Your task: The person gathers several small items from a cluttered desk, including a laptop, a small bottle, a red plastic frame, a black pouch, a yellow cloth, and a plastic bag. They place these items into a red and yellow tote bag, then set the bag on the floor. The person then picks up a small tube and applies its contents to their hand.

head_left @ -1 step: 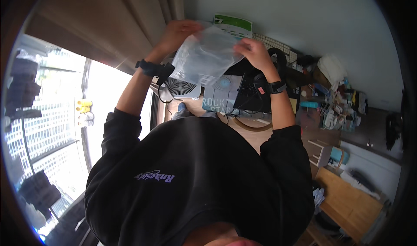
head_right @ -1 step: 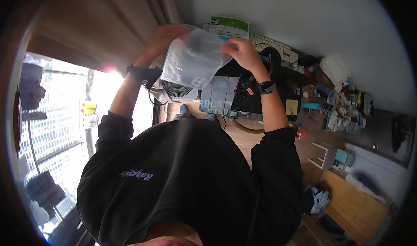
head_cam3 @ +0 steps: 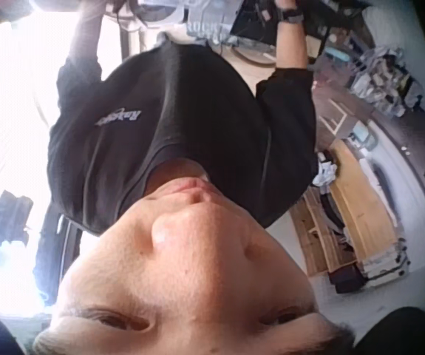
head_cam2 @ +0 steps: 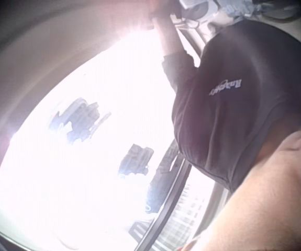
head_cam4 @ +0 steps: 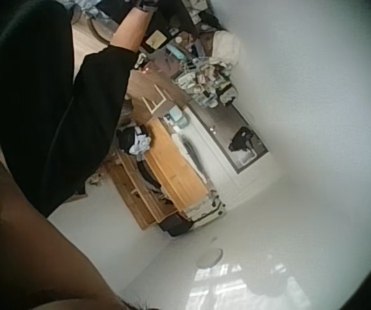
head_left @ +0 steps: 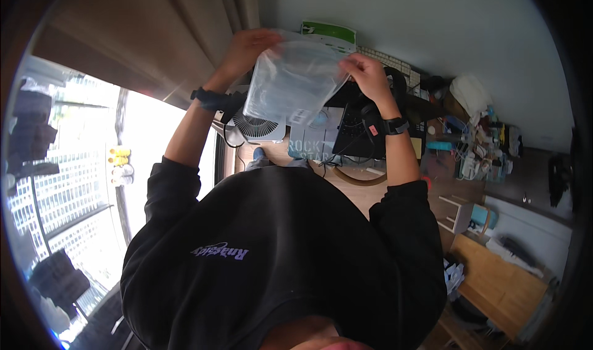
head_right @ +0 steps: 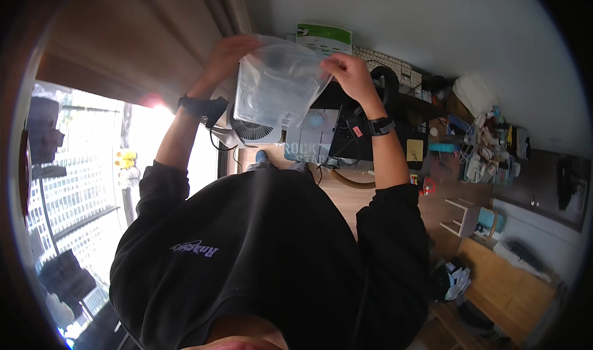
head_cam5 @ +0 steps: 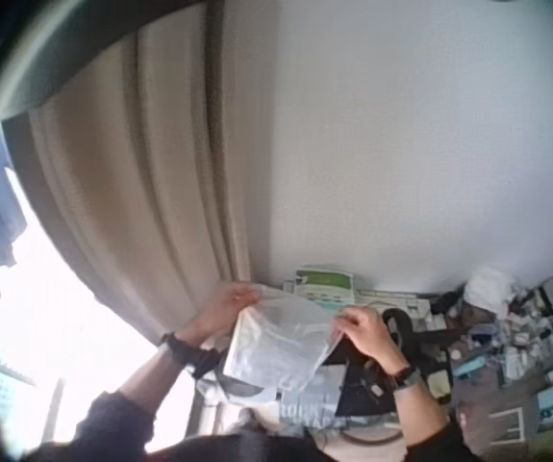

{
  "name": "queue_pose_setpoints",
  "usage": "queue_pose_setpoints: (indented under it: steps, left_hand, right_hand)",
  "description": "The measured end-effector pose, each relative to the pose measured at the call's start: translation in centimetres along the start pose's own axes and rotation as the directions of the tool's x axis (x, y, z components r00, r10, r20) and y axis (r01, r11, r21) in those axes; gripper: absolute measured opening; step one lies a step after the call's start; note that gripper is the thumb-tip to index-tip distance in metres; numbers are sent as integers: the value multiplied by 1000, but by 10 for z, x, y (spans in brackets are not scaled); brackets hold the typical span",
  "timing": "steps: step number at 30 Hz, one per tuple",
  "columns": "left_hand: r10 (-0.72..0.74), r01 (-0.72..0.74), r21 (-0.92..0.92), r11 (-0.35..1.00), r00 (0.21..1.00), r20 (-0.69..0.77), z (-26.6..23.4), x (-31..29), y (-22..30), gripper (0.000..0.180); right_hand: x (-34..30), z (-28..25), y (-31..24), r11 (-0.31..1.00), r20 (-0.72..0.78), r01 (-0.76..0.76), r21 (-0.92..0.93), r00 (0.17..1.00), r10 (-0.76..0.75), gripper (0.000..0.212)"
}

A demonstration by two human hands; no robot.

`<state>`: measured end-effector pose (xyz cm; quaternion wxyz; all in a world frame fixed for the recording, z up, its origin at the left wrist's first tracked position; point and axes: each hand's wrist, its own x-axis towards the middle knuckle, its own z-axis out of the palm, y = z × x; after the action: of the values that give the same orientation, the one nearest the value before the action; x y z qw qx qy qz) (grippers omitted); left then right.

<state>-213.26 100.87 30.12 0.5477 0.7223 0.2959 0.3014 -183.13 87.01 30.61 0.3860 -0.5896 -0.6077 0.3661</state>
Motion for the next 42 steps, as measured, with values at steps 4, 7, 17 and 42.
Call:
queue_pose_setpoints:
  steps: [4,7,17,42]
  left_hand:
    - [-80,78,-161,984,997,-8,-12,4,-10,27]
    - [-72,65,-317,946,997,-9,-10,9,-14,27]
    - [102,-67,-387,920,992,70,-21,16,-10,26]
    - [160,-161,-285,945,987,-26,-33,1,-2,23]
  right_hand:
    - [-14,5,4,925,-286,162,345,956,-61,17]
    - [-13,19,3,900,-400,216,379,915,-52,19]
    - [-8,44,-19,939,-445,216,266,892,-79,21]
    - [-16,51,-51,968,-541,250,35,819,-192,16]
